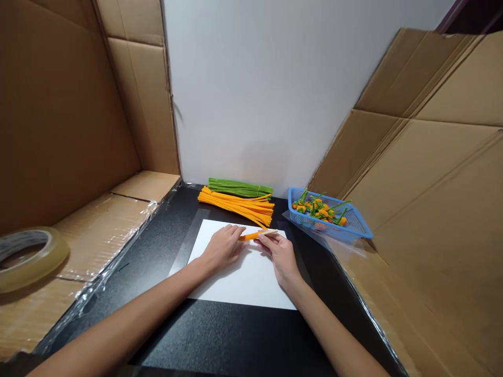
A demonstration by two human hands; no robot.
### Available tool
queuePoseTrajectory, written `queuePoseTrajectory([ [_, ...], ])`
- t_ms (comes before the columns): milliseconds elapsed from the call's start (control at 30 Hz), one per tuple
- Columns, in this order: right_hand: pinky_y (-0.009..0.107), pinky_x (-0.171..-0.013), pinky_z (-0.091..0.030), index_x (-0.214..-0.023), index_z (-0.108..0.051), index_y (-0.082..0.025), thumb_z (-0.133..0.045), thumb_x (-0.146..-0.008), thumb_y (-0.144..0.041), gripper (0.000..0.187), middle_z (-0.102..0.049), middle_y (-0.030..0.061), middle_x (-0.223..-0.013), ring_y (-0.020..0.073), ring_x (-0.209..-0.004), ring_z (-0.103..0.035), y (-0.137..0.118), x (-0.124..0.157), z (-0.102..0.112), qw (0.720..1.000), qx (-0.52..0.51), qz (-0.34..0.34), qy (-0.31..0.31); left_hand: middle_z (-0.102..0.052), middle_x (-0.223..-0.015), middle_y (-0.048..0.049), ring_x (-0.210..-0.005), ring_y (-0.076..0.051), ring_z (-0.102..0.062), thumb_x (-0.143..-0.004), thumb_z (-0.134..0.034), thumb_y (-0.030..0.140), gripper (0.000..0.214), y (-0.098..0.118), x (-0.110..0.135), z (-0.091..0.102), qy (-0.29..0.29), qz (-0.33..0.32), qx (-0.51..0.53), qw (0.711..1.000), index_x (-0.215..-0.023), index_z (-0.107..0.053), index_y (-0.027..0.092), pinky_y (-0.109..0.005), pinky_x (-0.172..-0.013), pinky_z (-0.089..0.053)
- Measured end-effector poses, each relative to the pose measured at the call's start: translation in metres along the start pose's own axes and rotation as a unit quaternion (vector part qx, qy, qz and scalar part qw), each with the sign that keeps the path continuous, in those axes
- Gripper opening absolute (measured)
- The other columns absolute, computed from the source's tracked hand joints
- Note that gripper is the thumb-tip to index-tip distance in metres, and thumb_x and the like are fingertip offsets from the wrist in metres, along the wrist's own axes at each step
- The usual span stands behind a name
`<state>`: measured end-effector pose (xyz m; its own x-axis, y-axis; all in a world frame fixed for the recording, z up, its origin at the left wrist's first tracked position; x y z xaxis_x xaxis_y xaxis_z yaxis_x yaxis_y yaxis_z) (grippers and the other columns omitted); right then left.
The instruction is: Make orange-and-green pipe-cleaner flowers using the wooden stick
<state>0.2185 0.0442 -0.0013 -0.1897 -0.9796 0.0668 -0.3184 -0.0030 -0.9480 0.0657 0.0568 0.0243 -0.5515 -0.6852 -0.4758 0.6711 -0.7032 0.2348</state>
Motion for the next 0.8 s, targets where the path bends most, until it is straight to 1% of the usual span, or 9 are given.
queuePoseTrajectory([
  [67,0.026,-0.070,-0.054,-0.079,-0.073,-0.017,-0.090,-0.058,-0.032,0.031,-0.074,0.0032,-0.079,0.0148,-0.070,-0.069,0.001,0.002,-0.003,1.000,-0.014,0.004,-0.010,-0.063,-0.119,-0.0158,-0.103,-0.028,-0.062,-0.092,-0.057,0.028,0.048,0.010,0.001,0.001,0.006,-0.030,0.010,0.999,-0.135,-0.043,0.013,-0.040,-0.086,-0.052],
  [167,0.028,-0.068,-0.053,-0.075,-0.072,-0.016,-0.087,-0.062,-0.039,0.031,-0.072,0.0032,-0.074,0.0162,-0.068,-0.066,0.001,0.007,-0.012,0.998,0.008,0.019,-0.051,-0.064,-0.116,-0.0118,-0.096,-0.023,-0.065,-0.093,-0.049,0.014,0.047,0.020,0.002,-0.006,-0.028,-0.047,0.018,0.998,-0.139,-0.039,0.019,-0.033,-0.078,-0.054],
  [233,0.028,-0.068,-0.052,-0.073,-0.073,-0.015,-0.085,-0.065,-0.044,0.032,-0.072,0.0046,-0.072,0.0174,-0.068,-0.066,-0.003,0.009,-0.016,0.996,0.051,0.039,-0.066,-0.064,-0.114,-0.0094,-0.091,-0.020,-0.066,-0.093,-0.045,0.010,0.045,0.019,0.003,-0.009,-0.044,-0.040,0.029,0.998,-0.136,-0.041,0.022,-0.030,-0.073,-0.053],
  [333,0.026,-0.065,-0.049,-0.072,-0.075,-0.015,-0.079,-0.070,-0.049,0.035,-0.072,0.0065,-0.072,0.0174,-0.069,-0.065,-0.009,0.011,-0.019,0.989,0.112,0.053,-0.087,-0.066,-0.112,-0.0096,-0.096,-0.022,-0.066,-0.093,-0.042,0.009,0.043,0.014,0.003,-0.006,-0.041,-0.028,0.028,0.998,-0.134,-0.041,0.020,-0.031,-0.076,-0.053],
  [400,0.024,-0.060,-0.046,-0.073,-0.075,-0.014,-0.077,-0.072,-0.051,0.037,-0.072,0.0071,-0.071,0.0165,-0.068,-0.064,-0.010,0.010,-0.021,0.985,0.128,0.039,-0.109,-0.067,-0.105,-0.0095,-0.093,-0.023,-0.066,-0.093,-0.042,0.010,0.036,0.012,0.002,-0.004,-0.055,-0.032,0.003,0.998,-0.128,-0.046,0.018,-0.032,-0.075,-0.052],
  [467,0.022,-0.055,-0.043,-0.072,-0.074,-0.013,-0.076,-0.072,-0.051,0.038,-0.071,0.0072,-0.069,0.0153,-0.065,-0.063,-0.008,0.009,-0.021,0.983,0.130,0.014,-0.129,-0.067,-0.097,-0.0081,-0.085,-0.022,-0.066,-0.093,-0.043,0.013,0.023,0.013,0.001,-0.006,-0.085,-0.045,-0.028,0.995,-0.114,-0.052,0.018,-0.031,-0.071,-0.050],
  [567,0.020,-0.047,-0.039,-0.069,-0.071,-0.013,-0.075,-0.070,-0.052,0.040,-0.069,0.0059,-0.065,0.0128,-0.057,-0.059,-0.001,0.005,-0.018,0.979,0.145,-0.014,-0.144,-0.067,-0.092,-0.0073,-0.079,-0.022,-0.065,-0.096,-0.040,0.016,0.014,0.015,0.000,-0.009,-0.130,-0.050,-0.058,0.988,-0.099,-0.054,0.018,-0.031,-0.068,-0.049],
  [700,0.019,-0.037,-0.029,-0.062,-0.064,-0.013,-0.066,-0.074,-0.056,0.045,-0.063,0.0038,-0.055,0.0095,-0.043,-0.051,0.006,-0.001,-0.016,0.964,0.199,-0.007,-0.177,-0.068,-0.093,-0.0067,-0.078,-0.022,-0.067,-0.100,-0.034,0.020,0.019,0.012,-0.001,-0.013,-0.178,-0.034,-0.074,0.981,-0.099,-0.053,0.017,-0.031,-0.067,-0.048],
  [800,0.020,-0.035,-0.022,-0.063,-0.064,-0.013,-0.061,-0.076,-0.055,0.044,-0.061,0.0023,-0.050,0.0081,-0.037,-0.046,0.005,-0.005,-0.012,0.962,0.216,0.001,-0.168,-0.067,-0.095,-0.0058,-0.078,-0.022,-0.067,-0.100,-0.035,0.019,0.018,0.012,-0.002,-0.010,-0.184,-0.050,-0.083,0.978,-0.102,-0.053,0.018,-0.031,-0.066,-0.048],
])
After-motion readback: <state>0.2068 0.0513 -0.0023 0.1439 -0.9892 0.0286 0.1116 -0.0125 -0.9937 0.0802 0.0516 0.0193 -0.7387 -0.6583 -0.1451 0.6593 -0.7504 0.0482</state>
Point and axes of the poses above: each hand's wrist, its own x-axis away from the middle knuckle, its own z-axis out of the back of the hand, y = z × x, the point moved 6 cm from there along -x, towards the middle knuckle
